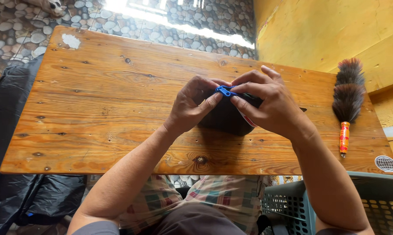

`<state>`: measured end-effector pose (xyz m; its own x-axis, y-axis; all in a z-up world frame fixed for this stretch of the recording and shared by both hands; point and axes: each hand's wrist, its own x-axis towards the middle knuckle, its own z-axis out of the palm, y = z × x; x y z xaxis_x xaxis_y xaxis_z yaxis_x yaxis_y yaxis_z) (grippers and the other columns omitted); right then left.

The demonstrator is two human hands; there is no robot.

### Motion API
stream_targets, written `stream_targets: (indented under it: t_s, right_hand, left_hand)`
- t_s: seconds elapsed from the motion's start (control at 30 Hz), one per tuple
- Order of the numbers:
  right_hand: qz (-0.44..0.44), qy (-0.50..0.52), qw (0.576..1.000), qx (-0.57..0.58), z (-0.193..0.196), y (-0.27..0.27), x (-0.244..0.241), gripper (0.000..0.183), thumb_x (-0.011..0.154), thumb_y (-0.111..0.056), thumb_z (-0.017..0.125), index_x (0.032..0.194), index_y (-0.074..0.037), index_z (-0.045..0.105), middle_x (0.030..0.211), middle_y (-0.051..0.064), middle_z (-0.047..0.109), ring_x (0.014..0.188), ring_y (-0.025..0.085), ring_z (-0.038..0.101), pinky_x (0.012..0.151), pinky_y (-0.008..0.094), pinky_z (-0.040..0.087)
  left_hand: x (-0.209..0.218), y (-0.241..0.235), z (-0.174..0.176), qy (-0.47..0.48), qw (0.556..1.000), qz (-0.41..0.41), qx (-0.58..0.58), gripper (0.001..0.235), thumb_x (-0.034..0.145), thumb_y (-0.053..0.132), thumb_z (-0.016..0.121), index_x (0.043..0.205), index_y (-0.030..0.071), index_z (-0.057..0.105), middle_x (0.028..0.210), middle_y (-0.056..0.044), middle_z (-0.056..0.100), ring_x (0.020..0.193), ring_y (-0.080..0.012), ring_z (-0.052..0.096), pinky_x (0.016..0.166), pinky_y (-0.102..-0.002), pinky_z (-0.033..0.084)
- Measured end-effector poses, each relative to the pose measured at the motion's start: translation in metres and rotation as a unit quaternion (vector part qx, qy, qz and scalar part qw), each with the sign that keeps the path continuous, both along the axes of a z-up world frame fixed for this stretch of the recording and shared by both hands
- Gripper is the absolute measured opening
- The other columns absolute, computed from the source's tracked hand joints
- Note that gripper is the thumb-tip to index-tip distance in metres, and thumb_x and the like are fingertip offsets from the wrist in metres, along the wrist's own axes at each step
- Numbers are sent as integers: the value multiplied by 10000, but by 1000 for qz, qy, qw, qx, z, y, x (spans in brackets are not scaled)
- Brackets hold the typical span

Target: The person folds a small black pouch and places it into a larger black drawstring bag. They then zip the bag closed and use a feather duster to clean its exterior. Finally, they unfold a larger black bag on the table and dust it with the feather duster.

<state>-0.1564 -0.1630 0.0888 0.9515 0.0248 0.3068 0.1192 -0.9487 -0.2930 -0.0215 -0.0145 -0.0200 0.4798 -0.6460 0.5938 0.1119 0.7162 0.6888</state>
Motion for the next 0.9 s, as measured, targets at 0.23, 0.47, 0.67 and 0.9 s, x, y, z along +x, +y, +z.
stream_targets:
  t_s: [0.23, 0.47, 0.67, 0.9]
  right_hand:
    - [-37, -2, 998, 42, -10, -4, -3, 159, 979, -261, 712, 1091, -161, 765, 1056, 3, 660, 981, 164, 662, 1229, 566, 230]
    - [-20, -27, 998, 45, -4, 3, -5, 152, 976, -231, 720, 1091, -137, 755, 962, 15, 670, 891, 168, 667, 1236, 583, 257]
    - [-25, -10, 997, 75, 2, 8, 0, 132, 946, -182, 743, 1061, -157, 684, 964, -28, 718, 849, 143, 674, 1258, 567, 226]
    - [-10, 2, 1000, 16, 3, 4, 0, 214, 1006, -231, 661, 1218, -220, 681, 1028, -2, 683, 910, 170, 671, 1283, 592, 166]
  left_hand:
    - [0, 1, 2, -20, 999, 15, 37, 121, 1031, 52, 622, 1112, 88, 539, 1240, -207, 672, 1198, -260, 667, 1054, -332, 551]
    - [3, 8, 6, -62, 995, 25, 78, 158, 990, 74, 612, 1115, 85, 516, 1254, -204, 673, 1226, -261, 653, 1111, -344, 521]
    - [4, 13, 6, -81, 993, 29, 77, 154, 1001, 63, 588, 1135, 87, 516, 1296, -213, 653, 1260, -270, 631, 1135, -367, 498]
    - [0, 12, 5, -45, 995, 39, 85, 171, 1023, 113, 619, 1174, 78, 545, 1311, -202, 650, 1251, -258, 643, 1110, -333, 520]
